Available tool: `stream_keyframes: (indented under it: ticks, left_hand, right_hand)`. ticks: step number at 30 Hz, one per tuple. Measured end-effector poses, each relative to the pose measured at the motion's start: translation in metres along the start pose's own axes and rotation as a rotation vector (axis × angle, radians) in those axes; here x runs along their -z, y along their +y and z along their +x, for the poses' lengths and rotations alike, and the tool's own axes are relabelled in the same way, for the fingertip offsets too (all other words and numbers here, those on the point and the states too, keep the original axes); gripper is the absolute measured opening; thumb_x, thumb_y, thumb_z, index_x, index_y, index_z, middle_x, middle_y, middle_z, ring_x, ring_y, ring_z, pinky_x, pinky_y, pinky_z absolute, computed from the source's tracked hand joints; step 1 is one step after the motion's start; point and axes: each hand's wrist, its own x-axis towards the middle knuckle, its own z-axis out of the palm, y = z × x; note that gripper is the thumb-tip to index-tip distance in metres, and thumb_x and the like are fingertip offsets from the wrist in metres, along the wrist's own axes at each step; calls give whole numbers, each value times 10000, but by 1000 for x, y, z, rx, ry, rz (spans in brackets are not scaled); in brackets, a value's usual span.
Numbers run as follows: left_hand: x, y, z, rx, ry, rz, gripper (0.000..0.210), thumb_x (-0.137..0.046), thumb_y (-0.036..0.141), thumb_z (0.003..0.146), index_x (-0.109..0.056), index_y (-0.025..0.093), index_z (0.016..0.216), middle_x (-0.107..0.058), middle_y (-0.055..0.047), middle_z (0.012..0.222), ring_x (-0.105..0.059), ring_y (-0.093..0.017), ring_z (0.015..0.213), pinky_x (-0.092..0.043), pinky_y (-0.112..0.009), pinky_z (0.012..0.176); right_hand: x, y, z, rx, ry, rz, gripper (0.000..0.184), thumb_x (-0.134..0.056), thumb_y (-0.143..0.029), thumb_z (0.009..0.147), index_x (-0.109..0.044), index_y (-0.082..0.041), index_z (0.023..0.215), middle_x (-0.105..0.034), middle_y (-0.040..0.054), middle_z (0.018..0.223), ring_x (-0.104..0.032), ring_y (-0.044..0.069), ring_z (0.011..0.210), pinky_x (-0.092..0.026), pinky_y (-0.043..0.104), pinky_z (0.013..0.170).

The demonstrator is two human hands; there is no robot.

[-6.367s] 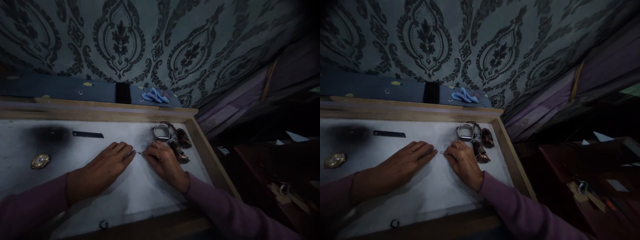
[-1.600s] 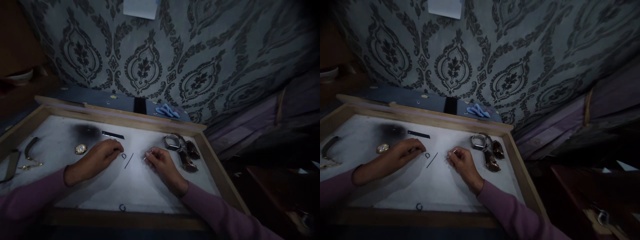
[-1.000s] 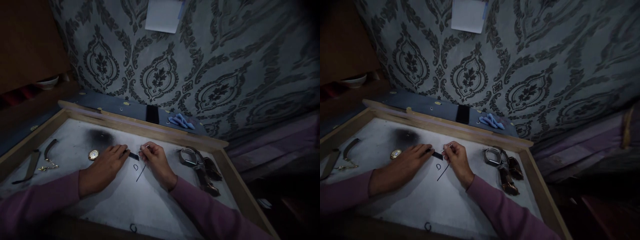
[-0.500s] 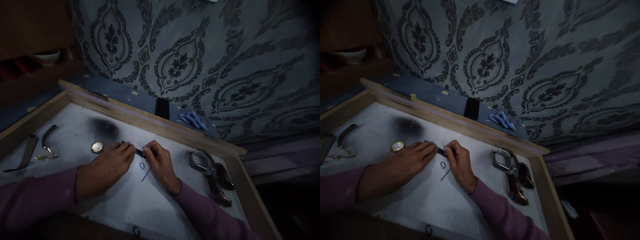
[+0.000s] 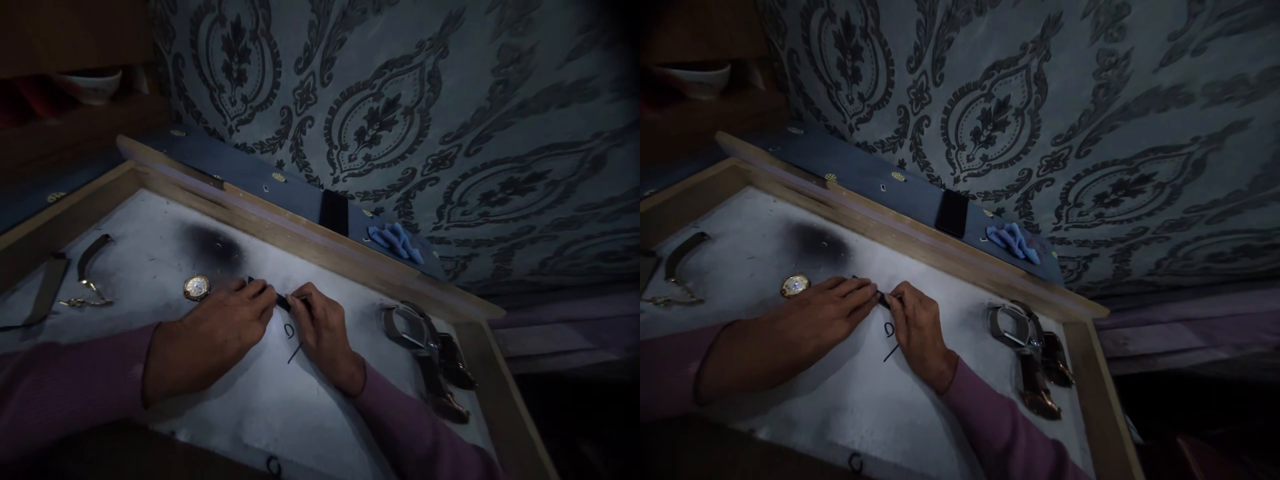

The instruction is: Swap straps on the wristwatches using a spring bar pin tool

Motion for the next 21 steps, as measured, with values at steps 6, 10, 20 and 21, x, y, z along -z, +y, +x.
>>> stream_keyframes:
  ticks: [6, 10, 20, 21]
  left_hand:
    - [2, -1, 1, -14, 3, -21, 383, -449, 45, 829, -523, 143, 1192, -574, -111, 1221, -494, -275, 1187, -361, -428, 1019]
    - [4, -1, 2, -9, -35, -4, 384, -457, 50, 818, -525, 131, 1187, -576, -114, 1216, -500, -282, 1173, -366, -434, 1015]
    - [5, 0, 2, 8, -15, -48, 404, -434, 76, 860, -497, 150, 1252, -573, -103, 1250, -484, -270, 1205, -359, -417, 1021]
    - [4, -1, 2, 6, -10, -44, 405, -430, 74, 862, -497, 153, 1254, -570, -102, 1254, -483, -270, 1206, -358, -417, 1021]
  right_hand:
    - [1, 2, 0, -12, 7, -5, 189, -429, -223, 974, -479, -228, 793, -565, -6, 677, -506, 127, 548, -397, 257, 559]
    - [0, 2, 1, 7, -3, -13, 213, -417, -228, 978, -482, -229, 775, -566, -1, 677, -507, 130, 549, -401, 261, 561]
    - [0, 2, 1, -42, -14, 32, 216, -452, -227, 954, -483, -230, 741, -549, -7, 651, -484, 132, 541, -393, 268, 569]
    - [0, 2, 2, -51, -17, 39, 218, -455, -234, 951, -483, -230, 734, -546, -7, 645, -482, 134, 542, -392, 269, 572]
